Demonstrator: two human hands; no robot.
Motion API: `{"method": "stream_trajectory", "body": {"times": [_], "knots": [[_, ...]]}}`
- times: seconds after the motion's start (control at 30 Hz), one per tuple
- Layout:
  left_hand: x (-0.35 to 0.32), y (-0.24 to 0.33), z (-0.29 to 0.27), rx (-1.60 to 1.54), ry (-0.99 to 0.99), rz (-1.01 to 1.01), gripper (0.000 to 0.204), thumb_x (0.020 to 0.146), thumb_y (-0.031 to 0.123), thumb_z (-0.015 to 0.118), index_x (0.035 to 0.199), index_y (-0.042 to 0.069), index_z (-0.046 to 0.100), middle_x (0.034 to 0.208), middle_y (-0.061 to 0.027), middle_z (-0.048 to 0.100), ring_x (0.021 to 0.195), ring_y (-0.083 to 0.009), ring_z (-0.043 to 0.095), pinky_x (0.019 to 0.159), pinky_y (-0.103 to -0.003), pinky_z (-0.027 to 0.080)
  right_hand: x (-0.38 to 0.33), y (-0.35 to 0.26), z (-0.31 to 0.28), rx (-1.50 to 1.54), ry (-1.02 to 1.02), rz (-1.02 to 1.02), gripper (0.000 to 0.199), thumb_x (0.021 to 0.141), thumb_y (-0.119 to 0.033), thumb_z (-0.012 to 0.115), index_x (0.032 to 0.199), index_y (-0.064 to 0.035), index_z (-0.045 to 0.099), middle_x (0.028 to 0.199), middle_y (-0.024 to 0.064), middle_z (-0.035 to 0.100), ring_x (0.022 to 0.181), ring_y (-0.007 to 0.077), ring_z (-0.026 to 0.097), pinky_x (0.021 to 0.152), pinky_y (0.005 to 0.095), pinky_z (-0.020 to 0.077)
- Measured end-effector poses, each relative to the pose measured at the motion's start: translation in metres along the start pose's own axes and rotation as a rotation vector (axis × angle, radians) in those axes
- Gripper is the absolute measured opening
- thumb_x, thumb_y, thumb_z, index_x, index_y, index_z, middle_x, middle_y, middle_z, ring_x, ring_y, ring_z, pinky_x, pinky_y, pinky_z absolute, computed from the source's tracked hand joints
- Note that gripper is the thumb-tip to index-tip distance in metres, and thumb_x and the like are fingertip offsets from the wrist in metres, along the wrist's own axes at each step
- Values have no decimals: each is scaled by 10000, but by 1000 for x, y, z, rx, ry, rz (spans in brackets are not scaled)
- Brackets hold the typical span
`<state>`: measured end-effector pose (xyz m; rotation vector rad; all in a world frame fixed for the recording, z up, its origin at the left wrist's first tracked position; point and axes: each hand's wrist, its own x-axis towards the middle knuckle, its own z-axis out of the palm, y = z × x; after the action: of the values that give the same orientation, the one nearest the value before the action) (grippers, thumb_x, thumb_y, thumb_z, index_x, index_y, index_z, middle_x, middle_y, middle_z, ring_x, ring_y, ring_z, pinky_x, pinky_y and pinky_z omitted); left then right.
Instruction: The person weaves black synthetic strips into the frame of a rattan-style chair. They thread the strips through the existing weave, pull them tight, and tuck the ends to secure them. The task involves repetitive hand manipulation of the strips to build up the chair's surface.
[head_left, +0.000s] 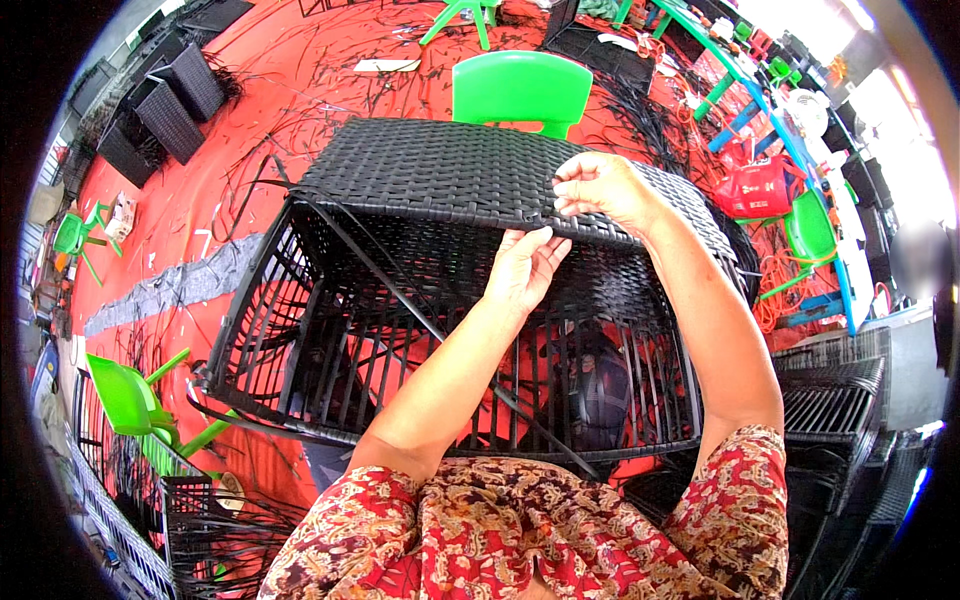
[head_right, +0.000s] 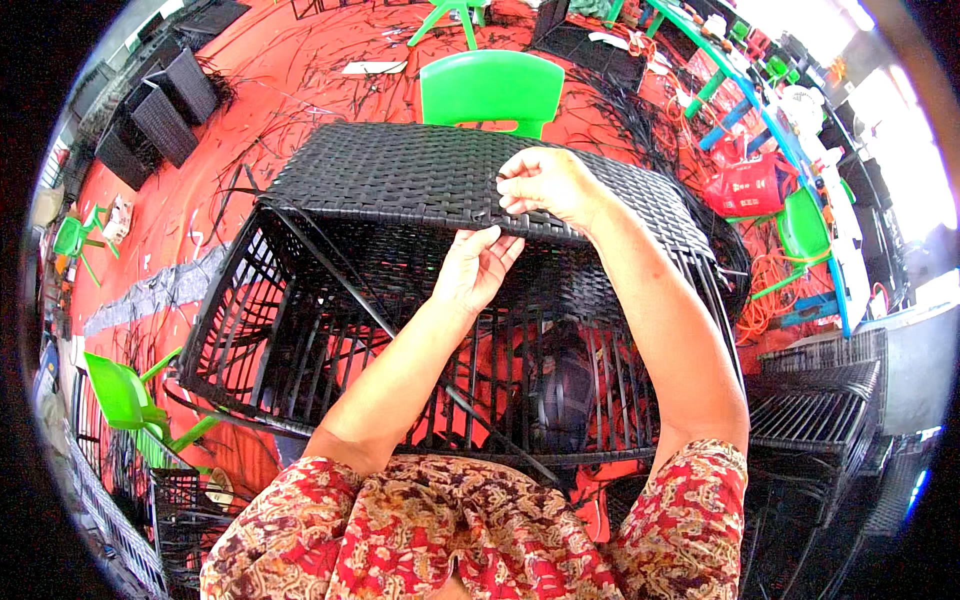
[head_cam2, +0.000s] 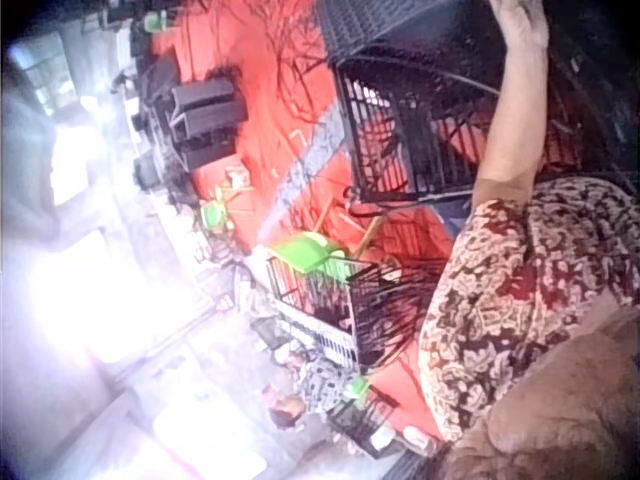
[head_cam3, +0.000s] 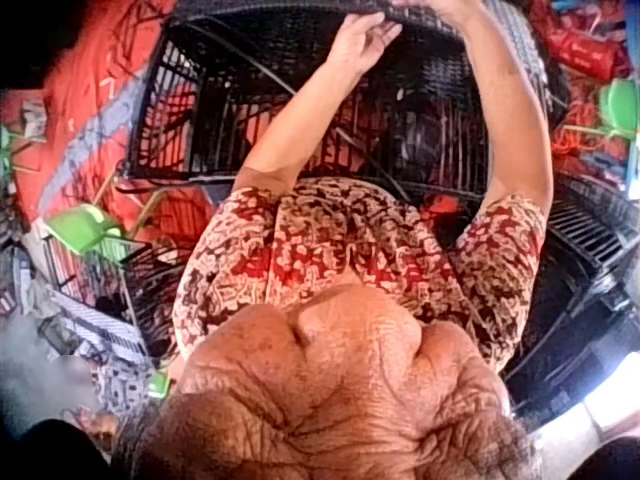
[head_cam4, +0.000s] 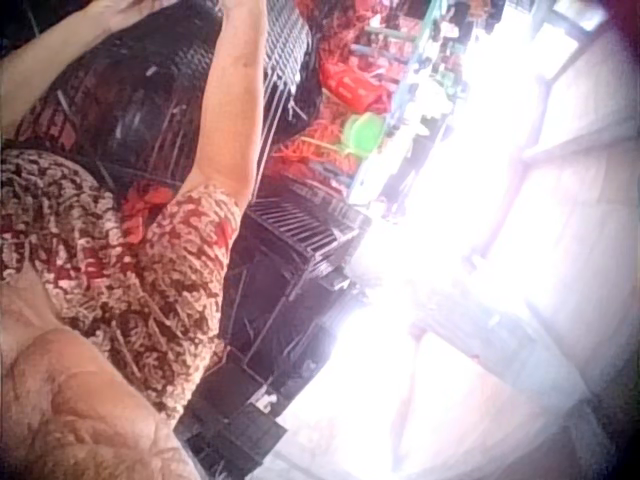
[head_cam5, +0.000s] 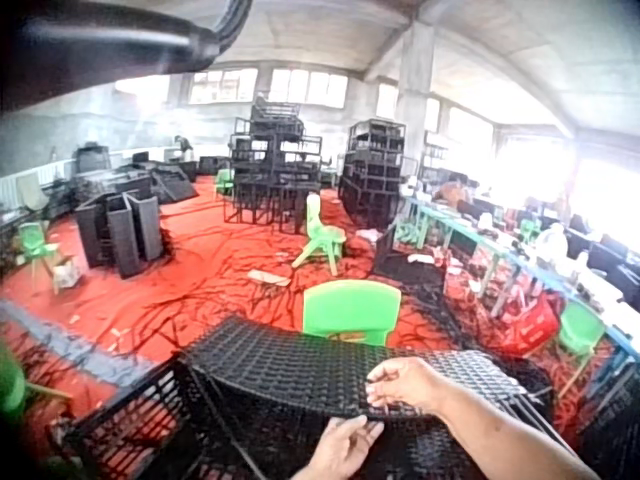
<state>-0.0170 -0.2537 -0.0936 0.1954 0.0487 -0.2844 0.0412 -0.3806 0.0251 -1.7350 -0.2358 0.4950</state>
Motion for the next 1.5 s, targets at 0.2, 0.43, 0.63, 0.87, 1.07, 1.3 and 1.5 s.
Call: {"method": "stream_trajectory", "body": {"times": [0.2,0.43,0.63,0.87,1.07,1.3,1.5], "knots": [[0,1,5,66,-1,14,274,773,-18,564,1013,112,537,965,-44,603,898,-189,586,813,-379,478,1,12,1,23,3,-29,145,809,-61,614,922,15,565,825,79,599,723,140,610,677,250,522],[8,4,-2,117,-14,-23,330,757,2,557,1058,132,519,1009,-43,581,950,-202,560,878,-415,446,0,16,7,-200,31,-139,109,776,6,606,882,21,586,805,51,595,707,113,583,649,243,492],[8,2,-7,167,-21,47,316,761,21,580,1046,141,514,1010,-22,570,969,-189,549,886,-417,442,0,12,29,-967,-26,-612,123,708,-84,608,817,-27,612,766,121,572,720,298,573,640,362,468],[9,8,-5,266,17,19,307,761,24,583,1037,138,515,995,-19,570,943,-187,554,835,-382,471,24,2,26,-1060,-130,-491,161,667,-132,642,800,-41,646,728,132,598,705,303,597,631,377,469],[2,5,0,172,2,28,286,767,2,571,1022,117,513,999,-33,558,890,-194,561,815,-388,494,34,-14,37,-1165,-241,-284,141,633,-75,670,770,-44,656,695,131,630,675,277,620,605,361,469],[15,16,-3,328,21,-23,306,735,-11,593,1020,73,518,896,-45,584,816,-195,600,738,-360,533,38,-17,36,-1188,-235,-203,206,647,-55,652,853,-45,650,776,132,640,712,245,623,643,334,483],[17,17,-10,449,15,20,164,740,23,589,905,26,586,822,-74,622,703,-201,616,692,-378,550,-17,-12,1,-627,151,-308,160,677,-90,600,829,-58,637,843,119,620,790,224,609,681,340,482]]}}
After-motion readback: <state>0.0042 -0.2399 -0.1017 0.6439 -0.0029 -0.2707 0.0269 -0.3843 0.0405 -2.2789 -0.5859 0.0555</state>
